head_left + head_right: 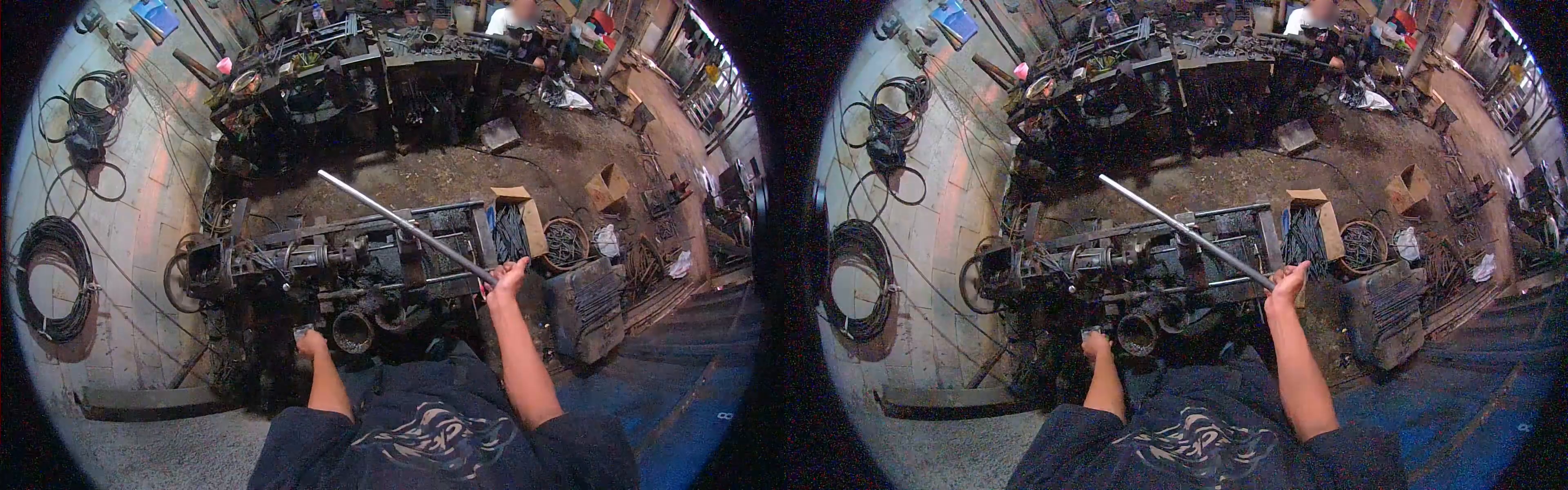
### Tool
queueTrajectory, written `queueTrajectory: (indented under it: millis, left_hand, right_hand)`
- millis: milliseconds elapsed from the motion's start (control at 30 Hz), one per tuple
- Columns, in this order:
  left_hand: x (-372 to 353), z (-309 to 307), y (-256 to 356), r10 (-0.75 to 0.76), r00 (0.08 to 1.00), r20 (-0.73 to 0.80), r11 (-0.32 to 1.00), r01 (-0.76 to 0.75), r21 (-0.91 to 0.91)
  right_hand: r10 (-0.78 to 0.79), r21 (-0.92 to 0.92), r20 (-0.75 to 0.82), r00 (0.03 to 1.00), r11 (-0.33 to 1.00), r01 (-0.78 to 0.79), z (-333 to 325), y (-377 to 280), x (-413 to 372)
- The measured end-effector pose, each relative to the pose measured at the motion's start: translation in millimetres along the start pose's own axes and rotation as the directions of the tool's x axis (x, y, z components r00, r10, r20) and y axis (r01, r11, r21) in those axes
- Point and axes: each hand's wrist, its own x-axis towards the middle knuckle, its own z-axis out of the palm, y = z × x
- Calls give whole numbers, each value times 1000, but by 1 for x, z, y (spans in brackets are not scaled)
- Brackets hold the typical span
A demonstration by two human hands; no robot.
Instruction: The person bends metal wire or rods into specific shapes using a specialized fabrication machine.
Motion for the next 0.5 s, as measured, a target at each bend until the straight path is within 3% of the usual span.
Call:
queueTrajectory:
  millis: [33,100,133,200,333,400,500]
  left_hand:
    - [12,7,-10,1,1000,0,1000,-1,1]
    - [43,27,-38,-19,989,146,969,54,-243]
    - [27,18,-24,-20,989,147,969,56,-242]
    - [-3,-1,-1,13,1000,8,998,-12,-62]
    - [-13,-10,7,-3,999,37,991,8,-133]
    - [-15,-12,10,9,999,41,1000,-9,-11]
    - [-16,-13,13,-101,994,42,983,106,-149]
  right_hand:
    - [11,6,27,1000,1000,-11,-1,1,1]
    - [19,14,51,999,1000,-20,-4,0,3]
    - [39,40,62,997,998,-41,-5,-1,3]
    - [62,64,75,995,996,-67,-6,0,5]
    - [59,59,74,996,996,-64,-7,3,7]
    - [63,43,82,995,997,-66,-6,3,8]
    - [3,13,78,997,1000,-4,-5,5,8]
